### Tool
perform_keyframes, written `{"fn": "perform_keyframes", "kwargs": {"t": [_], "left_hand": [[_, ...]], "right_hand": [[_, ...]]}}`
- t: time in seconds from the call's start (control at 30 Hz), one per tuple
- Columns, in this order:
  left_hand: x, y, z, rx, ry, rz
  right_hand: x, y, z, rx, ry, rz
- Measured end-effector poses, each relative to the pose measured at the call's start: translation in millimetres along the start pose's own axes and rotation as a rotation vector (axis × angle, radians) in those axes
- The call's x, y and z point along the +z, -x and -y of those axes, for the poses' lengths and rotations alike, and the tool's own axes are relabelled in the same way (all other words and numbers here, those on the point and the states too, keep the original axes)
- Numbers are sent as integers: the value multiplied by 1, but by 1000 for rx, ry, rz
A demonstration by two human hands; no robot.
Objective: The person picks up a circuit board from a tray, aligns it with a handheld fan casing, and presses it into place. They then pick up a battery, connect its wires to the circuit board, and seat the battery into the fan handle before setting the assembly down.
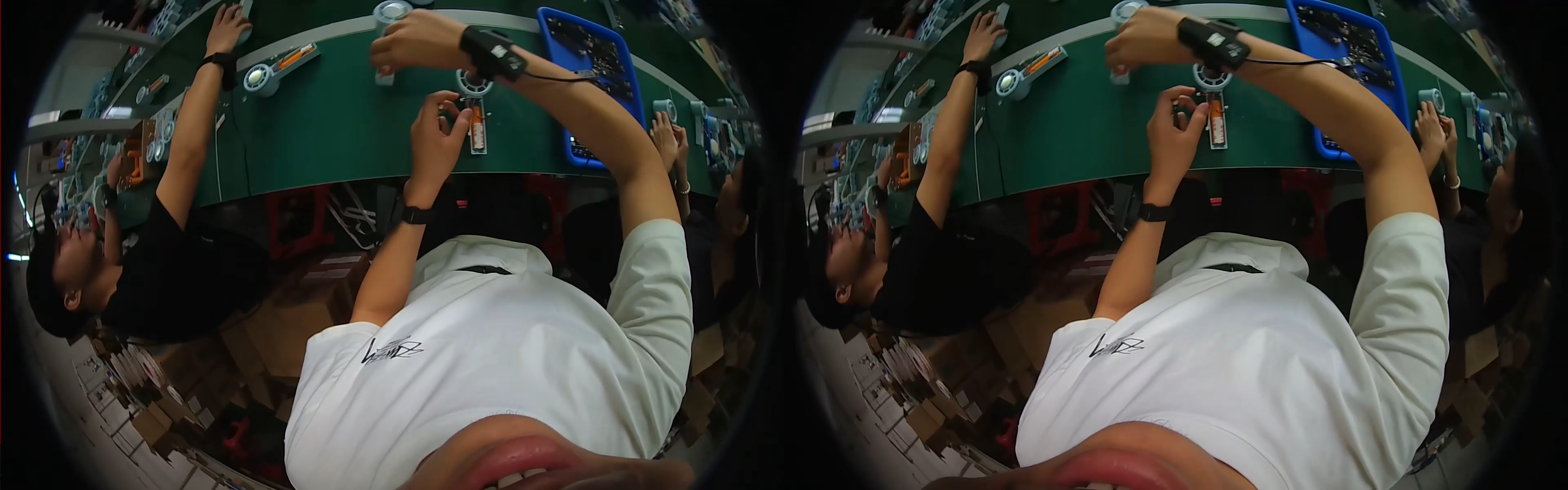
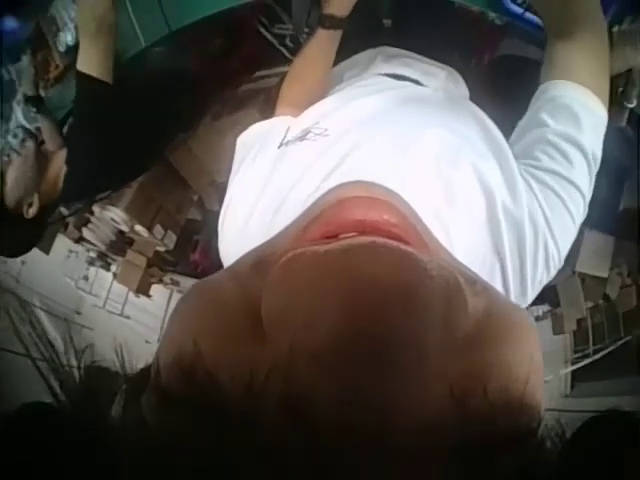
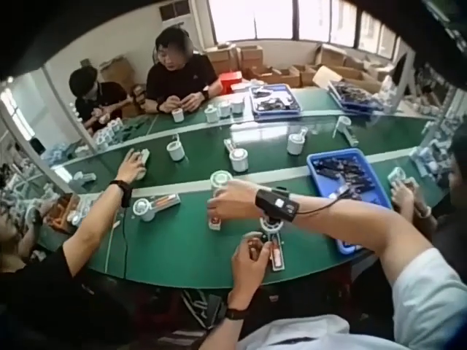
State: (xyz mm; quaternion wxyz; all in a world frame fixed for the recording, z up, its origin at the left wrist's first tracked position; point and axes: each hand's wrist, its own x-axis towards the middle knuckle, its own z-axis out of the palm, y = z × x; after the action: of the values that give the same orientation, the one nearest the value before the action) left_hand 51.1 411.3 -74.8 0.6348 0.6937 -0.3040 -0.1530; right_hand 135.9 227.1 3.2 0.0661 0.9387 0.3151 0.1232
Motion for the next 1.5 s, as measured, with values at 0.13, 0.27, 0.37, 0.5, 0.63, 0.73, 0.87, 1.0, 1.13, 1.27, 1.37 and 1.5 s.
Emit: {"fn": "perform_keyframes", "kwargs": {"t": [0.13, 0.27, 0.37, 0.5, 0.63, 0.73, 0.87, 1.0, 1.13, 1.27, 1.37, 1.5], "left_hand": [[-1, 1, 11, 41, 76, -46], [1, 2, 10, 114, -43, 5], [0, 0, -3, -6, 3, -5], [-2, 1, -1, -8, 6, -8], [3, -1, 3, 28, 21, -12], [-1, 0, 4, 15, -5, -17], [4, -5, -1, 26, 2, 16], [-2, 0, 3, 2, -24, -6], [-3, 1, 6, 35, -44, 0], [5, -3, 1, 34, -25, 10], [0, -5, 0, 16, -21, 2], [-1, 0, -1, -3, -6, 33]], "right_hand": [[-8, -30, 49, -64, -122, 305], [-22, 14, 31, 52, -393, 136], [-25, 65, -39, 377, -164, -132], [-12, 168, -125, 743, 94, -337], [8, 203, -171, 1130, -252, -340], [63, 209, -216, 1224, -166, -121], [77, 234, -251, 1241, -4, 34], [67, 189, -212, 731, -64, -307], [52, 163, -211, 631, 193, -81], [65, 158, -251, 544, 300, 403], [67, 134, -274, 353, 375, 381], [73, 113, -272, 227, 486, 250]]}}
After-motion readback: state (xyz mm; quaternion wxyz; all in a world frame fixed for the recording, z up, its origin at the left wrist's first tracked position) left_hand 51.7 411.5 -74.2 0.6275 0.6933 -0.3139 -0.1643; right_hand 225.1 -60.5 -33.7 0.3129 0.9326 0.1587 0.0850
